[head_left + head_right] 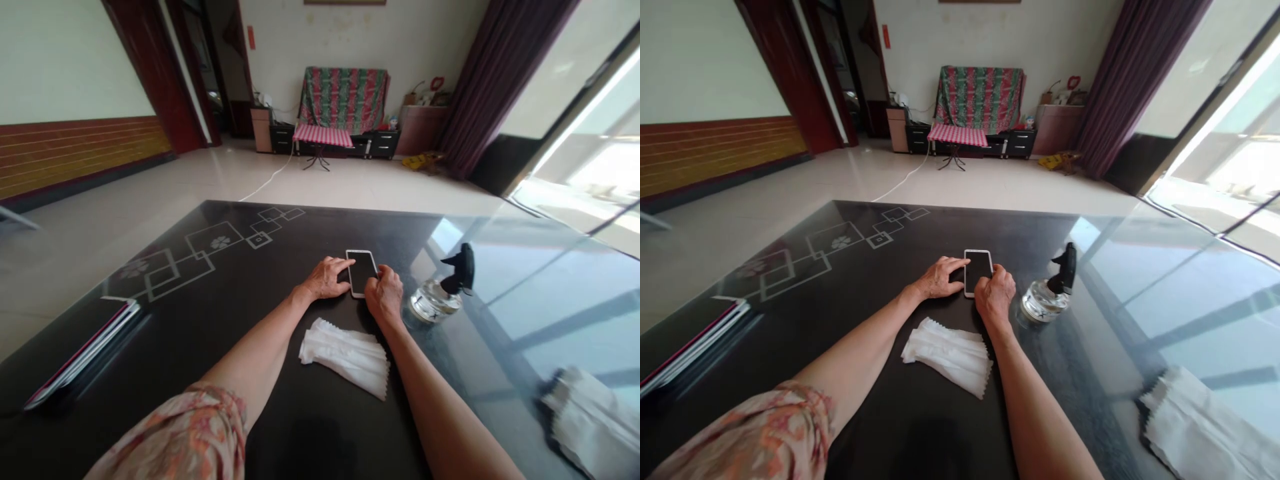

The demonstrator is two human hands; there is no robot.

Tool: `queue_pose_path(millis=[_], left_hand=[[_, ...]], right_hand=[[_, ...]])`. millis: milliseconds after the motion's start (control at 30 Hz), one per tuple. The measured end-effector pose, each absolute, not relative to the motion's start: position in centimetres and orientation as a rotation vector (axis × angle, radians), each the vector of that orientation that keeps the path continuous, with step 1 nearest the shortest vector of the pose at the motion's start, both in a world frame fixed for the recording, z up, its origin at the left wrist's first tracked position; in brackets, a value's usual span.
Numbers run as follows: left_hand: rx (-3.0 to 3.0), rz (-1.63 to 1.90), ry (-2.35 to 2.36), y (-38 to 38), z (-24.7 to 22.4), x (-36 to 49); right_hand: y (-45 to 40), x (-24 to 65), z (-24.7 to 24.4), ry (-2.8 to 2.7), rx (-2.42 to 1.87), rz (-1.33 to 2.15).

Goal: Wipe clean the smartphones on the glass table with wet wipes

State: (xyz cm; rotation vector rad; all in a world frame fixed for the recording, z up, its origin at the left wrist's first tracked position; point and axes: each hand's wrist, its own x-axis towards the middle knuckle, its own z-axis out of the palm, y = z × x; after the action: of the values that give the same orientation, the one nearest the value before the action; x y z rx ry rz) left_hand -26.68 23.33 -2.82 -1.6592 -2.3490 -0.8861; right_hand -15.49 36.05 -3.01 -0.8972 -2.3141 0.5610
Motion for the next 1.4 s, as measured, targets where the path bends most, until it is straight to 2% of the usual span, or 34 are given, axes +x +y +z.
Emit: queue_pose_path(millis=[367,633,800,900,1000,1167,1400], left_hand=[[-1.437,-0.83,-2.59,22.3,-2.7,-25.3],[-1.184,-0.862,-2.573,11.2,-0.2,-20.7],[-0.664,-0.861,-2.517,-1.3,1.7,-18.5],[-0.164,-0.662,-2.408,-9.0,2.3,-17.1],[0.144,-0.467,-2.491,-14.8,2.2,-16.0],[0.307,-0.365,-2.719,-19.2,1.3,-15.2],[0.309,-0.48,-2.836,-20.5,0.5,-15.4]], right_hand=[[37.3,-16.4,-4.5,-2.187,-0.774,0.572],[35.5,-16.0,-2.5,-2.152,-0.522,0.535],[24.9,-17.2,0.3,-2.221,0.048,0.655],[15.6,-18.3,0.4,-2.271,0.387,0.912],[7.2,-19.6,-0.3,-2.285,0.566,1.16],[-1.6,-22.4,-1.1,-2.324,0.621,1.245],[-5.6,-25.5,-1.2,-2.479,0.547,1.274]])
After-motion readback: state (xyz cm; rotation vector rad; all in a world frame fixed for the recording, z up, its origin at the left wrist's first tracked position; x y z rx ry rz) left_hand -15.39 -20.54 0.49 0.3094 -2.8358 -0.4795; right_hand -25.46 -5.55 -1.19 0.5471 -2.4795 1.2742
